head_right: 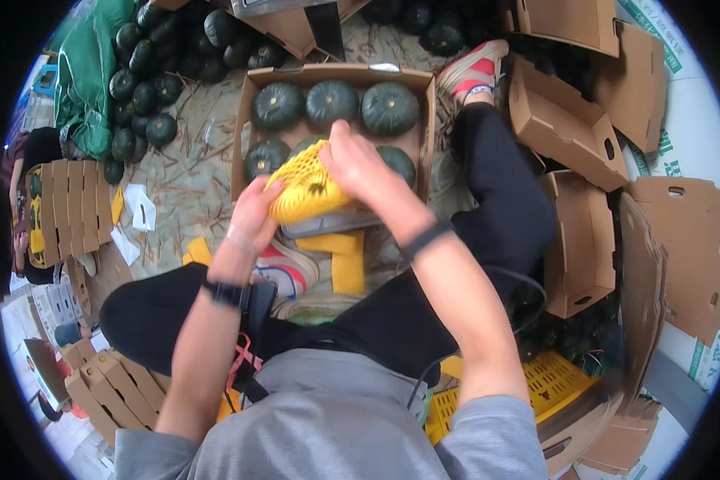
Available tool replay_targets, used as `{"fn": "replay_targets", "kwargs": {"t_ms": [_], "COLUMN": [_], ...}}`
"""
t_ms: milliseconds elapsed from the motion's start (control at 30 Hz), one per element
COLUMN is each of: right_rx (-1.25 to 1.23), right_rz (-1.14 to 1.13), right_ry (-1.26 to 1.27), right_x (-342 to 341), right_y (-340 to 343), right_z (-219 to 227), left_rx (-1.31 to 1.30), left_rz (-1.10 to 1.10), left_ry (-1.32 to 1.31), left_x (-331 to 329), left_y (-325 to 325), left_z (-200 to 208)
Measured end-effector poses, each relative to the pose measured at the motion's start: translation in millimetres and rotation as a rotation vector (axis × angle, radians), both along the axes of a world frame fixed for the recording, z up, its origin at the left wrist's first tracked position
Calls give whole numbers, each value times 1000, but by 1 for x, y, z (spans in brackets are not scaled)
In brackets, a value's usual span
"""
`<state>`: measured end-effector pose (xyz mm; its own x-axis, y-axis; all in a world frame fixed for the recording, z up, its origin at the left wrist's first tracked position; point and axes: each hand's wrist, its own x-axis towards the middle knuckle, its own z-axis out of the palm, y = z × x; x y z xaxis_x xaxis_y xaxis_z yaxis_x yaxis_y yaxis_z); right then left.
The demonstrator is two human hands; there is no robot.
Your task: Weighing green squashes, wrapping them in foam nets, and packing them into cardboard boxes.
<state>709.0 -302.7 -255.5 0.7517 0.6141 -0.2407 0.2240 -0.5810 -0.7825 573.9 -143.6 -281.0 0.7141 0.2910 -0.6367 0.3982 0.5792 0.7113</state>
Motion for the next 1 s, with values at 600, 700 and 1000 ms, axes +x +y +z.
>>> {"fn": "replay_targets", "kwargs": {"t_ms": [600, 700, 1000], "right_rx": [642, 488, 760], "right_rz": [-128, -63, 11], "right_ry": [568, 625, 866], "right_x": [-107, -117, -131], "right_y": [-36, -55, -49], "right_z": [82, 76, 84], "left_rx": [-810, -617, -414], "left_rz": [-146, -39, 193], "left_ry": [-189, -231, -277], "left_x": [-97, -106, -103], "left_y": [-39, -38, -42], "left_z": [94, 85, 117]}}
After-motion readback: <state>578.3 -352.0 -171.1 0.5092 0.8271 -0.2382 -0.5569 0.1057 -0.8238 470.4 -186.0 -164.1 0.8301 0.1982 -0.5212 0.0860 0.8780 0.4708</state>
